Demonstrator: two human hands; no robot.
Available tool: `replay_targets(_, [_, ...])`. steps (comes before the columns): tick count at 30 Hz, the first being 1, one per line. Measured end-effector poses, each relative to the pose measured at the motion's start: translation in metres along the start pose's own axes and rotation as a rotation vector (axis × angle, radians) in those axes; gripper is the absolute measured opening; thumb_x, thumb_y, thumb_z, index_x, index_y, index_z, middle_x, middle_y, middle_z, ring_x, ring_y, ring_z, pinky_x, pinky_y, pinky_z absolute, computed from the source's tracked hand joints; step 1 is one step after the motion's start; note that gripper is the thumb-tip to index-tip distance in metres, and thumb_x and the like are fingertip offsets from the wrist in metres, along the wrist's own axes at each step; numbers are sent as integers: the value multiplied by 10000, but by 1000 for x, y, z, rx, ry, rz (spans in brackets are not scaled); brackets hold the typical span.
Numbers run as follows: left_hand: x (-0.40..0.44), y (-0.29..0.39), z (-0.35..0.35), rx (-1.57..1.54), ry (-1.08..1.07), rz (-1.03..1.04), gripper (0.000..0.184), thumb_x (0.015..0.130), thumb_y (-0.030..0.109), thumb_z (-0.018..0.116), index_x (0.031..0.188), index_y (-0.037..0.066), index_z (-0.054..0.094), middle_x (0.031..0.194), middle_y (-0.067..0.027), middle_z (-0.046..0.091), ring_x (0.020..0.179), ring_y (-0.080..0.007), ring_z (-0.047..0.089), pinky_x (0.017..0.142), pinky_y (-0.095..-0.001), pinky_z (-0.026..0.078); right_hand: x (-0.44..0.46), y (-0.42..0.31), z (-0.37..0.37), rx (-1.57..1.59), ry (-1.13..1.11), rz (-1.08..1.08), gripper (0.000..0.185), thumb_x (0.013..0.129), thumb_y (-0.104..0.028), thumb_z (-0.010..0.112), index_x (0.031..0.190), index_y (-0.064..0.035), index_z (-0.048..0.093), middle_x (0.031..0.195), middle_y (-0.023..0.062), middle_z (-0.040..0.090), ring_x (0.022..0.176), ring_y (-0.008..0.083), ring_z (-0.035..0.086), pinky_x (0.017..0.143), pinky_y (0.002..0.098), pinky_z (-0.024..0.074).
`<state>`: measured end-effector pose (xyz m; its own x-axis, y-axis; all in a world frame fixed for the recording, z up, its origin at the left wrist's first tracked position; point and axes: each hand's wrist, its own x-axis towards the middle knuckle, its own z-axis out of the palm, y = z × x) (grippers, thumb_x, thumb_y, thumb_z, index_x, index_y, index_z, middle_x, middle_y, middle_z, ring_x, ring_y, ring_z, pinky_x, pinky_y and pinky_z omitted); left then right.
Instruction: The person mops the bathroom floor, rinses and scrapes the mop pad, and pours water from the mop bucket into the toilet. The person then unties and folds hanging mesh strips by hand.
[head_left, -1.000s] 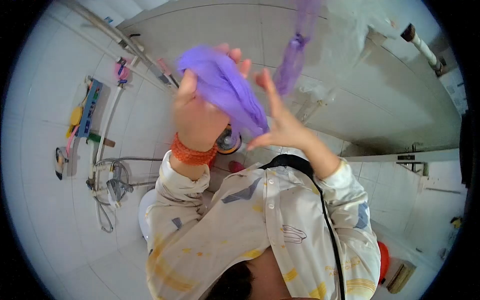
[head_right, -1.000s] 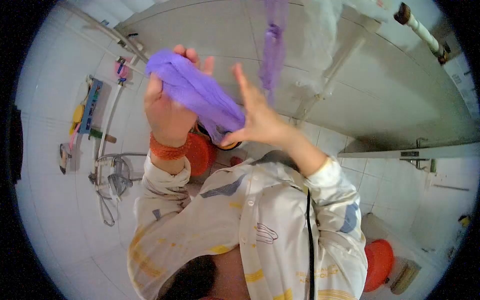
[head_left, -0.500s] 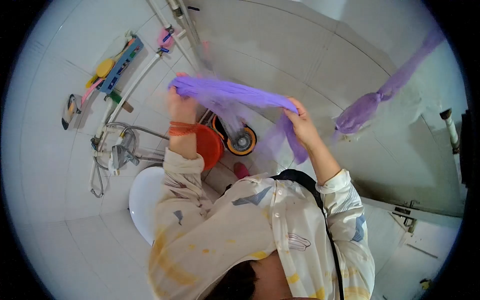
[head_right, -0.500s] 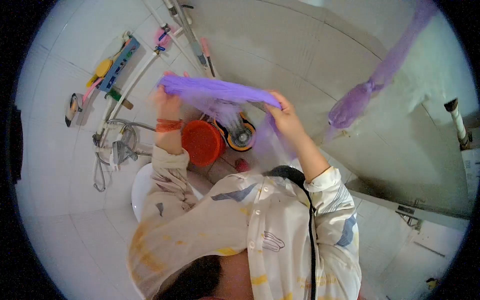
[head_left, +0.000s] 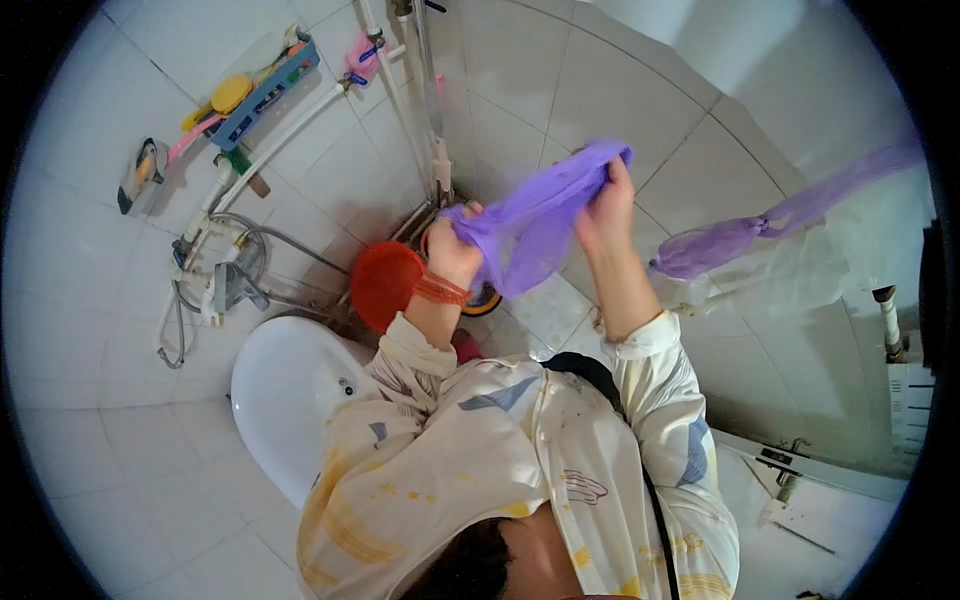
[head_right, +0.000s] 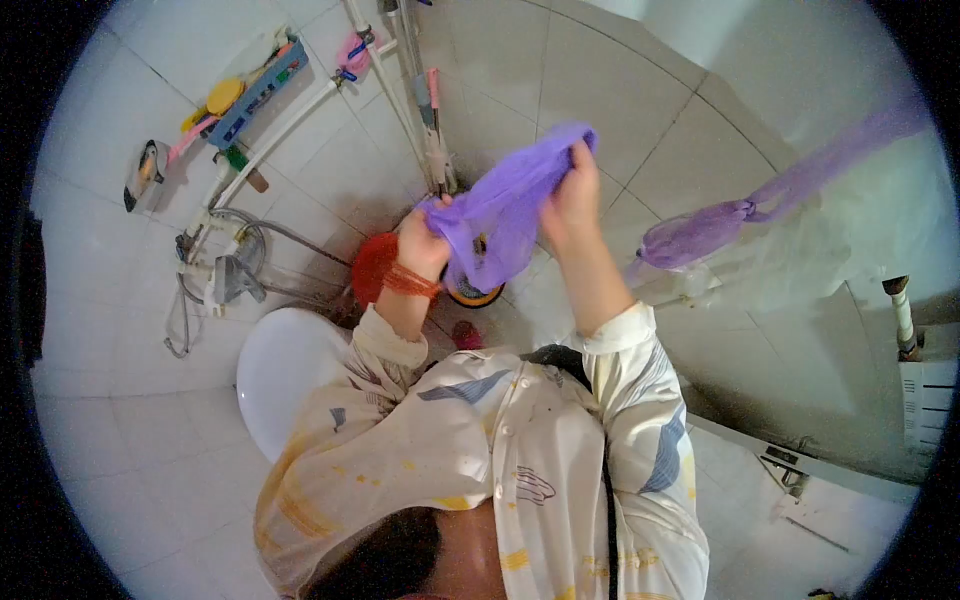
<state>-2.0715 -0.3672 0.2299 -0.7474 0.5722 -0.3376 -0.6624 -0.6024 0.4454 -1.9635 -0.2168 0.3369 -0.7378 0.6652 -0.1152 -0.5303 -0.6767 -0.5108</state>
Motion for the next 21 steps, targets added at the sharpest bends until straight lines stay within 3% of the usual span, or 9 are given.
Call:
replay_targets(1, [-16,-5,8,-236,130,-252,159,855,51,373,815,2,519,744,-87,541,706,-201,539,695,-339,487,5,4,3,-5,1,3,233,895,-240,410,934,-57,548,848,77,586,826,220,572,797,350,449])
replay_targets(5, [-11,-45,-41,-215,-9,-260,164,899,127,413,929,-14,491,829,-98,505,716,-209,536,677,-328,498,5,22,27,-740,-294,-294,207,801,-131,408,931,-33,535,808,34,553,734,131,533,657,271,441])
replay_targets(8, [-9,-62,-49,-730,-218,-732,163,892,151,450,968,18,505,923,-81,522,836,-199,544,848,-404,488,-12,31,41,-992,-600,-287,225,804,-147,420,954,-26,537,796,39,553,731,116,522,632,252,425])
replay_targets(11, [-61,-48,10,-235,-202,-479,213,892,192,472,1039,44,512,1035,-95,533,929,-208,545,888,-422,460,-36,36,46,-898,-652,-153,202,808,-146,447,910,-12,559,801,22,561,743,104,522,685,236,424])
replay_targets(13, [-58,-46,8,-299,-233,-426,312,906,309,416,1022,51,549,1068,-129,573,1011,-263,531,862,-435,457,-49,46,30,-340,-687,-15,229,821,-210,450,890,-15,548,792,70,580,743,159,559,705,282,446])
replay_targets(15, [-11,-73,-45,-367,-550,-180,319,931,268,359,1144,62,477,1095,-86,528,1029,-211,504,888,-354,435,-68,38,21,-332,-678,24,259,811,-257,423,858,-20,515,742,103,529,710,212,509,751,355,414])
replay_targets(17, [-3,-50,-25,-589,-583,-256,332,884,343,438,1010,56,550,1042,-116,576,973,-266,540,881,-394,441,-87,26,0,-282,-578,86,292,797,-291,410,864,-17,484,753,132,499,736,262,478,830,415,374])
replay_targets(19, [-3,-15,-9,-447,-288,-161,246,906,236,362,1014,74,512,784,-38,542,689,-141,524,767,-305,441,-96,14,-34,-239,-499,124,297,793,-278,423,902,-9,486,812,129,520,796,258,497,864,402,366])
replay_targets(21, [3,2,-4,-686,-410,-163,213,898,226,366,947,83,516,727,-29,516,615,-130,490,740,-295,437,-98,4,-69,-493,-185,108,330,773,-205,476,1027,5,484,994,122,540,992,251,493,959,398,318])
